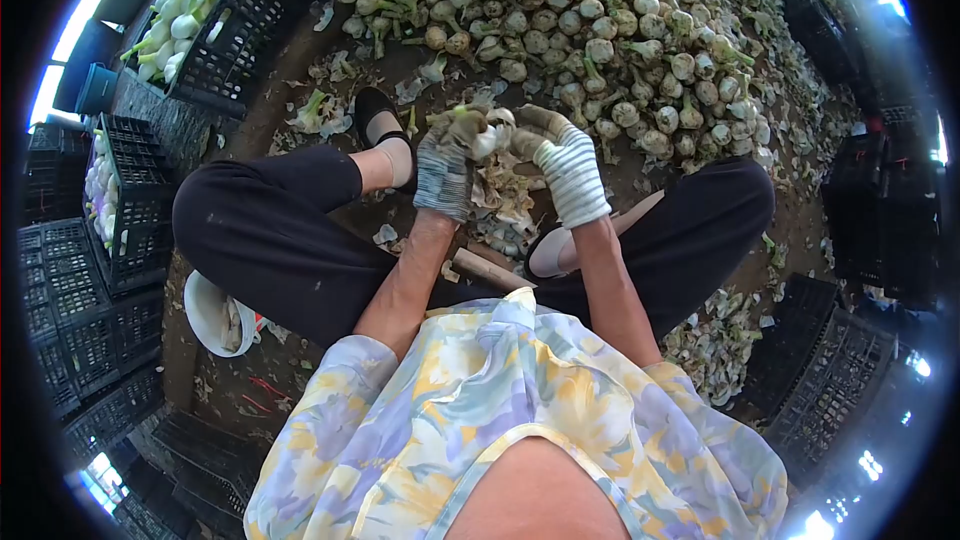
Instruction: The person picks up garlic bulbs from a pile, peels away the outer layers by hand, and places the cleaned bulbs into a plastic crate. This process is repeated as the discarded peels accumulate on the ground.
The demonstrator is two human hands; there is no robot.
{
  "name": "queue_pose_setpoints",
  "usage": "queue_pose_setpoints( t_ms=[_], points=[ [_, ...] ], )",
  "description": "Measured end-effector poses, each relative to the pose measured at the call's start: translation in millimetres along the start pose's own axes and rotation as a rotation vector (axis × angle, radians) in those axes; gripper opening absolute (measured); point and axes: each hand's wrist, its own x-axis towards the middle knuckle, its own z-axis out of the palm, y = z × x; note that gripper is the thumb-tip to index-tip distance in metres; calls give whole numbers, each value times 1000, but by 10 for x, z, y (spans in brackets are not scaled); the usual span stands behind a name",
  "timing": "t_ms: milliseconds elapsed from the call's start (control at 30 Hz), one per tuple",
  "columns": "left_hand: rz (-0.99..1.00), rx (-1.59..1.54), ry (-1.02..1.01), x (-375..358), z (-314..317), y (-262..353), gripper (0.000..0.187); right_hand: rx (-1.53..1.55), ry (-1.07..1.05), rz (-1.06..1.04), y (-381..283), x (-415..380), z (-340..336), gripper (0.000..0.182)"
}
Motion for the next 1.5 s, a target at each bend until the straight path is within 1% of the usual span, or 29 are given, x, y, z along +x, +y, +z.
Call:
queue_pose_setpoints(
  t_ms=[33,100,133,167,233,267,300,367,400,467,500,567,667,700,767,833,900,967,1033,1067,1100,1133,1167,1200,1233,1300,1367,1433,1500],
  points=[
    [62,174,2,-30,43,20,20,4,-1,2,56,26,20,31],
    [173,521,-9,-97,203,86,17,-431,67,-391,270,99,61,29],
    [140,371,-29,-115,168,32,12,-275,22,-261,347,129,40,29],
    [132,374,-38,-112,130,19,12,-289,24,-120,412,182,-5,28],
    [-128,-349,-56,32,-34,80,28,-1079,-61,-79,778,332,-170,30],
    [-278,-573,4,243,-468,-147,23,-1241,-215,62,892,373,-176,31],
    [-267,-570,3,200,-341,-36,23,-1400,-378,207,978,405,-154,33],
    [-184,-724,134,50,-104,95,18,-1426,-376,77,1023,425,-130,30],
    [-195,-768,232,33,-115,77,19,-1274,-209,-121,917,421,-123,28],
    [-215,-748,202,-14,-127,83,18,-964,51,-390,698,388,-162,29],
    [-242,-717,155,-13,-111,91,19,-549,30,-260,481,328,-134,26],
    [-214,-718,232,-5,-60,39,19,-482,57,-425,350,283,-190,22],
    [-223,-596,203,-37,-17,22,23,-271,186,-279,25,130,103,23],
    [-225,-599,204,-33,2,-25,23,-133,221,-417,45,197,243,27],
    [-90,-376,241,-33,62,-159,21,-340,375,-316,-67,193,502,28],
    [-161,-396,255,-96,6,-164,22,-538,396,-421,102,362,619,28],
    [-151,-197,327,-138,-110,-108,23,-569,386,-432,240,473,650,25],
    [-198,-240,371,-198,-195,-106,24,-393,292,-393,393,483,647,22],
    [-241,-220,450,-170,-254,-164,23,-443,293,-452,556,584,597,22],
    [-185,-287,426,-105,-355,-257,25,-502,354,-554,591,672,556,22],
    [-196,-523,375,-71,-398,-201,27,-561,415,-654,679,774,487,23],
    [-178,-507,329,-23,-402,-186,26,-764,394,-459,783,860,317,23],
    [-152,-491,286,21,-372,-98,26,-919,412,-392,1019,986,150,23],
    [-134,-495,294,64,-404,-47,26,-1147,280,-200,972,990,49,20],
    [-181,-591,262,84,-430,-11,24,-1272,193,-153,949,981,-23,25],
    [-227,-698,240,85,-454,-46,22,-662,203,-50,744,821,6,32],
    [-169,-705,308,56,-457,-111,23,-370,93,-51,654,728,21,41],
    [-135,-607,366,65,-380,-45,19,-261,-17,-16,346,519,167,42],
    [-44,-204,320,122,-373,-15,15,-261,-176,82,85,369,332,42]
  ],
)
